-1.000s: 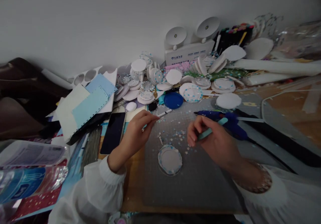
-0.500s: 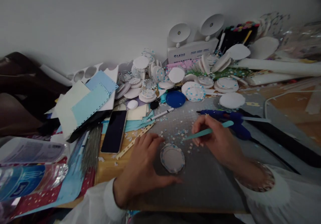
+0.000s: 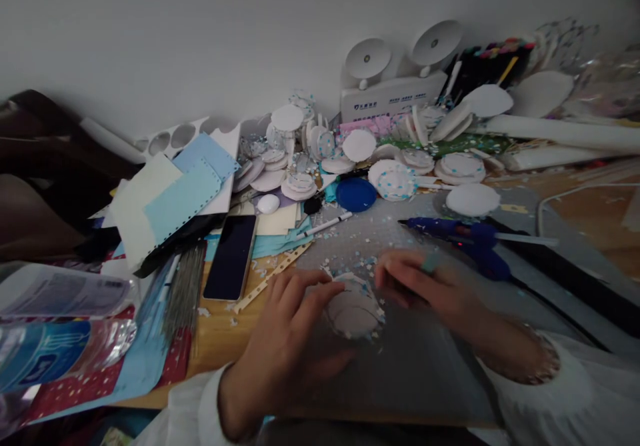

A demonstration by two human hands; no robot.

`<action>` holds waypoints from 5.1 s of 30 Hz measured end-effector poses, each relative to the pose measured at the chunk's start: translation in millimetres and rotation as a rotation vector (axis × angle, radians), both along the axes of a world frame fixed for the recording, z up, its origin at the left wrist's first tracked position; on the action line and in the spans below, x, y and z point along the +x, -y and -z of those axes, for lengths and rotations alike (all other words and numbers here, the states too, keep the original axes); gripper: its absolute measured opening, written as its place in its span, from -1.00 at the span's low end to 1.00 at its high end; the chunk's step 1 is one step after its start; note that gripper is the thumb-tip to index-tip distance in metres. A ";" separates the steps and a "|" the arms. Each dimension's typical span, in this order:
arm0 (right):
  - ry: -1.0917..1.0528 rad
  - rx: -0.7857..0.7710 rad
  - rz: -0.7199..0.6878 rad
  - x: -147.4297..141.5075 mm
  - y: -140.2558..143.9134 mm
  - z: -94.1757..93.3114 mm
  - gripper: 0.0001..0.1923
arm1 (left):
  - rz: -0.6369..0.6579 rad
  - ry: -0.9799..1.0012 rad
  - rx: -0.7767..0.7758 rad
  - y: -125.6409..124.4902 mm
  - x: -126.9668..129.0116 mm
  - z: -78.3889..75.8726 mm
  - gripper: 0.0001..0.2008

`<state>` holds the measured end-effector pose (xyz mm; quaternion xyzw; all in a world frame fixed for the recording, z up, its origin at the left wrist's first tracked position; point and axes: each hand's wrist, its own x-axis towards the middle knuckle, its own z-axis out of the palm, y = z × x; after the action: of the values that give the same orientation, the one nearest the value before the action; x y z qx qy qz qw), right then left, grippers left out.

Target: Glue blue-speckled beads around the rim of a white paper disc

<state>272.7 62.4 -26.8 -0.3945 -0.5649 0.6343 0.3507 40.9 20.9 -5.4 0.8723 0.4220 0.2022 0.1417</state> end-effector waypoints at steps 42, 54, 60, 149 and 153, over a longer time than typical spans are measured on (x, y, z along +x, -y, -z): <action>0.035 -0.106 0.049 -17.6 20.8 7.5 -0.69 | -0.393 0.218 0.260 1.9 33.2 13.6 -0.49; -0.016 -0.200 0.234 -9.5 9.8 -2.4 -0.53 | -0.399 0.202 0.208 -2.4 21.0 16.1 -0.42; 0.074 0.210 0.495 12.5 2.0 -13.7 -0.53 | -0.315 0.127 0.147 -3.8 5.9 18.4 -0.33; 0.121 0.583 0.320 -11.4 17.0 25.1 -0.69 | -0.008 0.877 -0.602 -53.0 20.8 35.1 -0.88; 0.045 0.487 0.340 -5.5 15.5 19.9 -0.80 | -0.017 0.893 -0.635 -54.0 21.2 32.6 -0.89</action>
<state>267.2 46.9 -46.7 -0.4016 -0.6340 0.4034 0.5235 62.0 74.8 -38.0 0.6128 0.3681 0.4165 0.5617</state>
